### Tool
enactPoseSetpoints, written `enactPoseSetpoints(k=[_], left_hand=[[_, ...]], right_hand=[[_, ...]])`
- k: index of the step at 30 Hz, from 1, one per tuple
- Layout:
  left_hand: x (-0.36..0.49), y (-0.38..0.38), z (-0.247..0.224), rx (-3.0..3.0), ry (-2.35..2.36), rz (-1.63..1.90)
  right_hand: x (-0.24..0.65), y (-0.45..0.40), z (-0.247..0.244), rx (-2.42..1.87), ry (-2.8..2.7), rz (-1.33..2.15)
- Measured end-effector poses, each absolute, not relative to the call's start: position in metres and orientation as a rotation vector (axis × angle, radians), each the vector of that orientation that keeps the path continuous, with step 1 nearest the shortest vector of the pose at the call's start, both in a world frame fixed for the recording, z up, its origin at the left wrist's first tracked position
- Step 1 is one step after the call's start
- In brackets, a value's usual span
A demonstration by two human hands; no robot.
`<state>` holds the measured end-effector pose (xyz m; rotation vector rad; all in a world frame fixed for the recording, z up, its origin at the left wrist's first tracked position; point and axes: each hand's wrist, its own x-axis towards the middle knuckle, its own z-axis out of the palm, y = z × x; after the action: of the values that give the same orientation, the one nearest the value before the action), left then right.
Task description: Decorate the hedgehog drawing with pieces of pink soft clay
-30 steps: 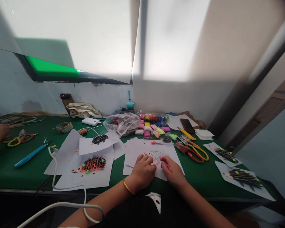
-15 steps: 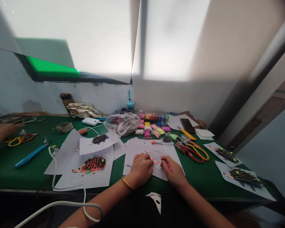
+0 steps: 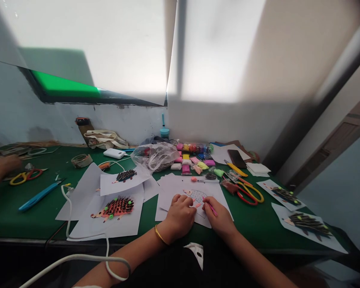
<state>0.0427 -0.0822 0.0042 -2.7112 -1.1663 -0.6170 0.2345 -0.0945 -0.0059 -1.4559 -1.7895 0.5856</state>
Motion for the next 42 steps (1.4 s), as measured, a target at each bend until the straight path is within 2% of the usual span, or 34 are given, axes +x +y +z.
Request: enactPoseSetpoints(k=[8, 15, 35, 42], left_hand=[[0.043, -0.083, 0.006, -2.737, -1.202, -0.622], [0.041, -0.077, 0.006, -2.786, -1.479, -0.752], [0.041, -0.077, 0.007, -2.658, -1.233, -0.513], [0.042, -0.068, 0.011, -2.692, -1.330, -0.495]], right_hand=[[0.234, -0.094, -0.004, -1.464, -1.782, 0.607], [0.234, -0.095, -0.004, -1.467, -1.783, 0.607], [0.234, -0.096, -0.004, -1.431, -1.775, 0.626], [0.234, -0.095, -0.008, -1.366, -1.784, 0.671]])
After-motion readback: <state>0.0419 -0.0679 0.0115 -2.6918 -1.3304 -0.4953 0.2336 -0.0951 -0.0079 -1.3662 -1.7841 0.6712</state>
